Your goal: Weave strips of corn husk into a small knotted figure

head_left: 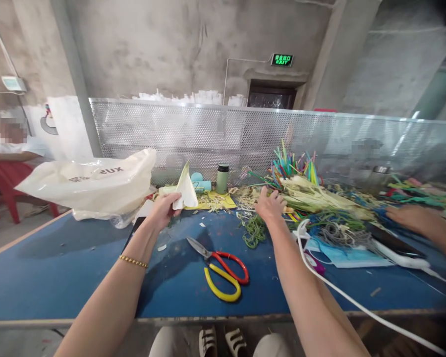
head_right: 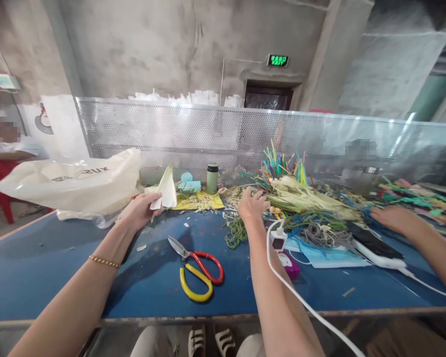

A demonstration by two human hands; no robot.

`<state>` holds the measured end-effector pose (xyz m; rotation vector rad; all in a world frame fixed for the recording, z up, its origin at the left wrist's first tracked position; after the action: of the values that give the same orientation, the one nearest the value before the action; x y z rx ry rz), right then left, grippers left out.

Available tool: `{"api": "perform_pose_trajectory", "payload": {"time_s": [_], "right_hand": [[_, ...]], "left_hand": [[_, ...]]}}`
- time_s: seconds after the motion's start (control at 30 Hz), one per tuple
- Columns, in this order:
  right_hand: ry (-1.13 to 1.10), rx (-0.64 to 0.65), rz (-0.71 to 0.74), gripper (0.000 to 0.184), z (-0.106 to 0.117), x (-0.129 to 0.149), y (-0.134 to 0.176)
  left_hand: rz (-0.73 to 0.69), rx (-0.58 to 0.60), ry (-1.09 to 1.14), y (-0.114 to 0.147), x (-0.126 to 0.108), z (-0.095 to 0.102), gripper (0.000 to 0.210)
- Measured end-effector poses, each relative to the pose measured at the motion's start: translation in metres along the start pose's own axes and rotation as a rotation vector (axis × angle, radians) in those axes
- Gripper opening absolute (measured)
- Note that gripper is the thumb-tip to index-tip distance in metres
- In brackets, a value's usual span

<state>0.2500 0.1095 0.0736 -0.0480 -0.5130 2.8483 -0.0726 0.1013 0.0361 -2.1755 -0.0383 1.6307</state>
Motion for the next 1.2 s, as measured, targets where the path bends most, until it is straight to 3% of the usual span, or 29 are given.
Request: {"api": "perform_pose_trajectory", "payload": {"time_s": [0.03,0.13,0.27,0.33,0.4,0.5,0.63,0.77,0.9,1.03,1.1,1.2], "right_hand": [[-0.004,-0.031,0.024,0.045,0.003,0.006,0.007],[-0.143,-0.082,0.335,0.025,0.017,0.051,0.033],[-0.666,0.122,0.609,0.03,0.023,0.101,0.058],[-0.929,0.21,0.634,0.029,0.017,0.113,0.065],[-1.152,0.388,0.636,0.032,0.0,0.124,0.069],[-1.345,0.547,0.59,0.029,-0.025,0.132,0.07],[-1.38,0.471,0.613,0.017,-0.031,0.132,0.07],[-1.241,0.45,0.673,0.016,-0.026,0.132,0.074],[-0.947,0.338,0.471,0.017,-0.034,0.111,0.055],[-0.889,0.349,0.276,0.009,-0.056,0.074,0.024],[-0.886,0.357,0.191,0.008,-0.065,0.054,0.013],[-0.909,0.373,0.103,0.009,-0.072,0.039,0.006]], "left_hand": [[0.002,-0.014,-0.019,-0.001,0.002,0.003,0.028],[0.009,-0.017,-0.073,-0.004,0.007,0.009,0.029],[0.025,0.02,-0.097,-0.005,0.013,0.001,0.033],[0.02,0.056,-0.129,-0.003,0.015,-0.011,0.038],[-0.02,0.109,-0.19,-0.001,0.015,-0.026,0.041],[-0.052,0.182,-0.298,0.004,0.018,-0.046,0.041],[-0.046,0.192,-0.363,0.007,0.02,-0.056,0.041],[-0.016,0.194,-0.307,0.01,0.02,-0.059,0.041],[0.026,0.266,-0.159,0.017,0.017,-0.072,0.041],[0.08,0.462,0.058,0.027,-0.003,-0.083,0.037],[-0.019,0.5,0.203,0.033,-0.032,-0.07,0.035],[-0.482,0.363,0.554,0.046,-0.095,-0.018,0.029]]}}
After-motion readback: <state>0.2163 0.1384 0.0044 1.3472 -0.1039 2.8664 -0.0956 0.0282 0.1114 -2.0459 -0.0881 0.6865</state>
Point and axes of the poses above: each hand's wrist, its own y-axis away from the middle knuckle, its own z-axis out of the back of the hand, x = y × z, the point moved 7 cm from there along -y, towards the middle knuckle, and after that the axes turned 13 degrees about x, right-handed, at the moved point
